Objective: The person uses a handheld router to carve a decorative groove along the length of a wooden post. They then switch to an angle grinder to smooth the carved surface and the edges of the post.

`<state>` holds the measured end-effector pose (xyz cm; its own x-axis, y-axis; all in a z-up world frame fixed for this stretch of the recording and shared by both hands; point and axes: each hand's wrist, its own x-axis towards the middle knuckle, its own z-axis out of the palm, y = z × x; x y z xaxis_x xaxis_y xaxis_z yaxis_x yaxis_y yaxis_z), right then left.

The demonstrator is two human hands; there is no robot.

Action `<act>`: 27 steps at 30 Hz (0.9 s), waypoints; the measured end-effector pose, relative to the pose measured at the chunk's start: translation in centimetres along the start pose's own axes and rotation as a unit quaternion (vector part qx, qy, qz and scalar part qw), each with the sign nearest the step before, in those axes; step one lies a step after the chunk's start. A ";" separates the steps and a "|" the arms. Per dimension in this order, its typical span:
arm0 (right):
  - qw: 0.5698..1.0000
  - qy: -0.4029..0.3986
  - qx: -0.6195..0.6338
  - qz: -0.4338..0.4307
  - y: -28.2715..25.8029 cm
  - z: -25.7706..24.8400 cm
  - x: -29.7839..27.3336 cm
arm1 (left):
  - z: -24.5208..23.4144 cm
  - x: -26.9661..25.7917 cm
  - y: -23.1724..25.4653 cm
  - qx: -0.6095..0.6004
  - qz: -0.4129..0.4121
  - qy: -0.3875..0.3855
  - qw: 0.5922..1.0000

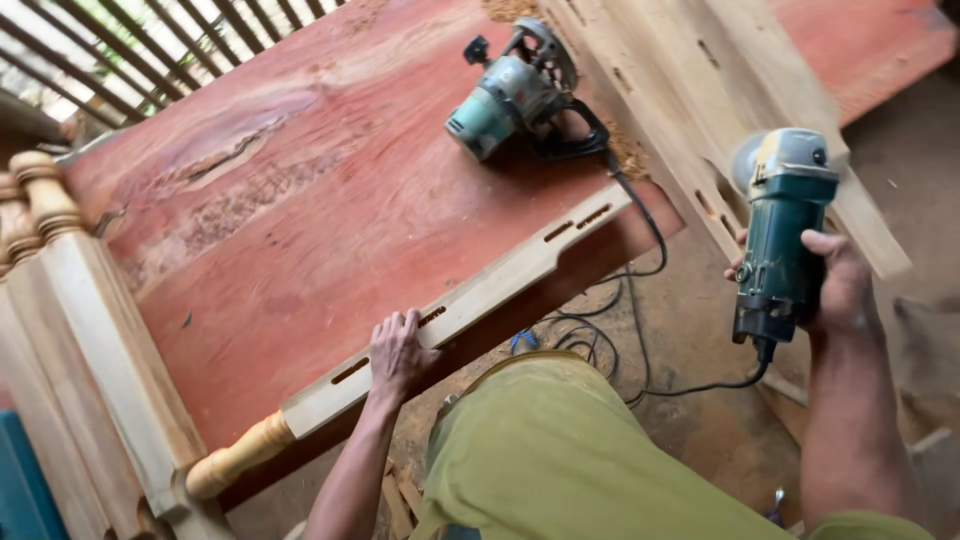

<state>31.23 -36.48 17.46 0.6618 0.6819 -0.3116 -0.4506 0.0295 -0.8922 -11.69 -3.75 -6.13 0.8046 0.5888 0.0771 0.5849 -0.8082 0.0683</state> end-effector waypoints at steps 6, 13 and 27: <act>0.996 0.006 0.017 -0.083 -1.3 2.5 2.1 | -7.2 -2.2 2.2 -0.079 -0.047 -0.059 0.994; 0.986 0.107 -0.109 -0.065 -3.9 -0.3 5.0 | -18.9 -1.6 5.2 -0.064 -0.232 -0.110 0.964; 0.808 0.086 -0.562 -0.155 16.3 4.5 11.2 | -20.8 -3.1 8.4 -0.188 -0.625 -0.072 0.754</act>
<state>28.57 -25.04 0.87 0.7558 0.6542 0.0286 0.5171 -0.5695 -0.6389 -11.44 -12.13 14.84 -0.3317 0.8594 -0.3890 0.8473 0.4527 0.2776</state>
